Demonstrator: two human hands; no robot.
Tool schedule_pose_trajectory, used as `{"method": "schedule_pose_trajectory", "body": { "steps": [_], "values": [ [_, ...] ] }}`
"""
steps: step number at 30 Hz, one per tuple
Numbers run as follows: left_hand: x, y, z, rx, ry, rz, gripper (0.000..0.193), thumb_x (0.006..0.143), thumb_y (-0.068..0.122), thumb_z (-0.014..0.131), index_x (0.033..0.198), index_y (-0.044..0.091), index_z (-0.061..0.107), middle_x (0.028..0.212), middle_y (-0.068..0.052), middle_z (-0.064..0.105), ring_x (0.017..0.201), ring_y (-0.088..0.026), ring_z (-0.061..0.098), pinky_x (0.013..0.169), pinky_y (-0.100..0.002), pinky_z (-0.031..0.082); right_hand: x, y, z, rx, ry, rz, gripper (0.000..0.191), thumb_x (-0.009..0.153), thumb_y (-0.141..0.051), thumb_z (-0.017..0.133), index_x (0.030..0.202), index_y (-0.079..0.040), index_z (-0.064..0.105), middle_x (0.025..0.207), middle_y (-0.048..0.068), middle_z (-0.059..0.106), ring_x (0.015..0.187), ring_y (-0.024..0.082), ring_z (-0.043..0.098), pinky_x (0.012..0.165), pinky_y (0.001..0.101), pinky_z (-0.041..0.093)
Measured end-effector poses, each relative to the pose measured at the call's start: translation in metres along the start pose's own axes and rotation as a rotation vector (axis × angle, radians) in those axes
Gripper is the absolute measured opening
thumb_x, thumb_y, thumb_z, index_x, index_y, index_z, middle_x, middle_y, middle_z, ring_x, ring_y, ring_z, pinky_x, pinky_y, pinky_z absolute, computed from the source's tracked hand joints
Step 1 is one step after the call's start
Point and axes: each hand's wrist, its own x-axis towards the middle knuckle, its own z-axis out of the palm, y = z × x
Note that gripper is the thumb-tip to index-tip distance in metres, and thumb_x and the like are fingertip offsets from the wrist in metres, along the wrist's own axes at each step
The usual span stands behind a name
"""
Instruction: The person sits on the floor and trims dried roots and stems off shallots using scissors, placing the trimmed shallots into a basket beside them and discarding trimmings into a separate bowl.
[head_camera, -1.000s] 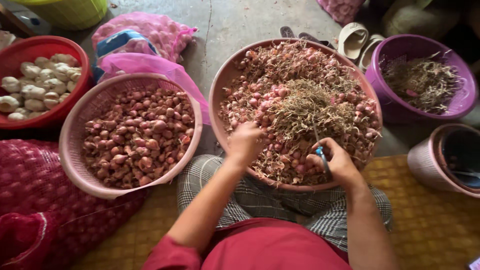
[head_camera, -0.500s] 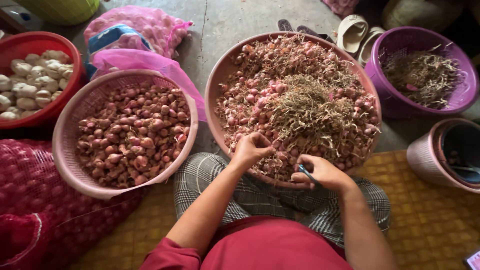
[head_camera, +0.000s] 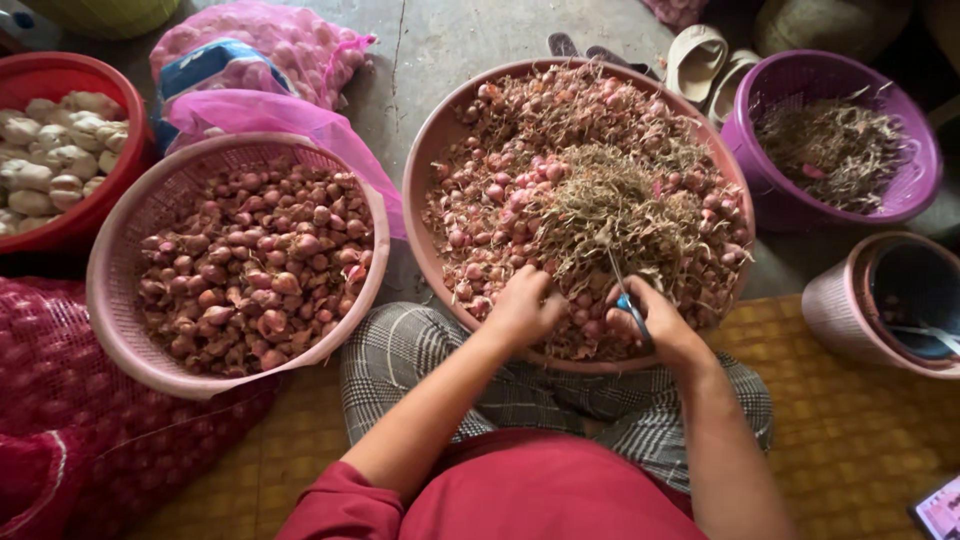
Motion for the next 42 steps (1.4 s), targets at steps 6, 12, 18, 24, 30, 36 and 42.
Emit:
{"method": "schedule_pose_trajectory", "body": {
  "steps": [6, 12, 18, 24, 30, 36, 42],
  "values": [
    [0.003, 0.015, -0.011, 0.114, 0.027, 0.064, 0.028, 0.083, 0.028, 0.076, 0.088, 0.002, 0.069, 0.096, -0.018, 0.064, 0.094, -0.037, 0.063, 0.083, -0.045, 0.053, -0.012, 0.005, -0.004, -0.086, -0.076, 0.143, 0.038, 0.077, -0.035, 0.082, 0.102, -0.011, 0.065, 0.073, 0.0, 0.061, 0.063, 0.009, 0.052, 0.054, 0.0252, 0.042],
    [0.003, 0.0, -0.03, -0.398, -0.154, -0.362, 0.037, 0.089, 0.037, 0.072, 0.103, 0.003, 0.074, 0.082, -0.006, 0.074, 0.075, -0.015, 0.068, 0.07, -0.032, 0.055, -0.013, 0.01, -0.001, -0.138, -0.3, 0.193, 0.038, 0.08, -0.033, 0.085, 0.099, -0.007, 0.065, 0.071, 0.0, 0.057, 0.058, 0.01, 0.051, 0.052, 0.0259, 0.041],
    [-0.006, -0.018, -0.01, -0.635, -0.307, -0.494, 0.037, 0.09, 0.034, 0.073, 0.103, 0.0, 0.075, 0.078, -0.003, 0.072, 0.064, -0.011, 0.064, 0.056, -0.029, 0.051, 0.011, 0.023, 0.025, -0.019, -0.292, 0.184, 0.032, 0.08, -0.028, 0.082, 0.101, -0.011, 0.064, 0.069, 0.0, 0.061, 0.058, 0.008, 0.059, 0.048, 0.0249, 0.045],
    [-0.002, -0.024, -0.002, -0.637, -0.231, -0.321, 0.035, 0.093, 0.033, 0.069, 0.108, 0.001, 0.074, 0.083, -0.002, 0.072, 0.07, -0.009, 0.066, 0.061, -0.027, 0.055, 0.012, 0.031, 0.027, 0.207, -0.223, 0.113, 0.031, 0.083, -0.016, 0.087, 0.097, -0.002, 0.063, 0.068, 0.002, 0.057, 0.052, 0.01, 0.052, 0.043, 0.0256, 0.04],
    [0.005, -0.003, -0.004, -0.647, -0.233, -0.288, 0.03, 0.098, 0.027, 0.07, 0.116, 0.003, 0.067, 0.091, -0.006, 0.072, 0.079, -0.007, 0.063, 0.066, -0.025, 0.051, 0.014, 0.008, 0.03, 0.156, -0.013, -0.094, 0.042, 0.073, -0.006, 0.083, 0.11, -0.011, 0.064, 0.086, -0.002, 0.073, 0.073, 0.009, 0.066, 0.063, 0.0246, 0.055],
    [0.009, 0.023, -0.013, -0.927, -0.212, -0.283, 0.027, 0.092, 0.019, 0.073, 0.112, 0.007, 0.06, 0.096, -0.004, 0.074, 0.084, -0.008, 0.068, 0.071, -0.024, 0.054, 0.013, -0.01, 0.056, -0.014, 0.343, -0.21, 0.04, 0.075, -0.005, 0.085, 0.109, -0.008, 0.065, 0.088, 0.001, 0.078, 0.078, 0.011, 0.071, 0.069, 0.028, 0.058],
    [0.007, 0.033, -0.021, -0.584, -0.147, -0.326, 0.026, 0.093, 0.026, 0.077, 0.102, 0.004, 0.067, 0.084, -0.005, 0.07, 0.075, -0.008, 0.063, 0.065, -0.024, 0.05, 0.007, -0.011, 0.049, -0.247, 0.398, -0.249, 0.038, 0.076, -0.004, 0.085, 0.109, -0.01, 0.068, 0.085, 0.005, 0.077, 0.077, 0.014, 0.071, 0.069, 0.0295, 0.057]
  ]
}}
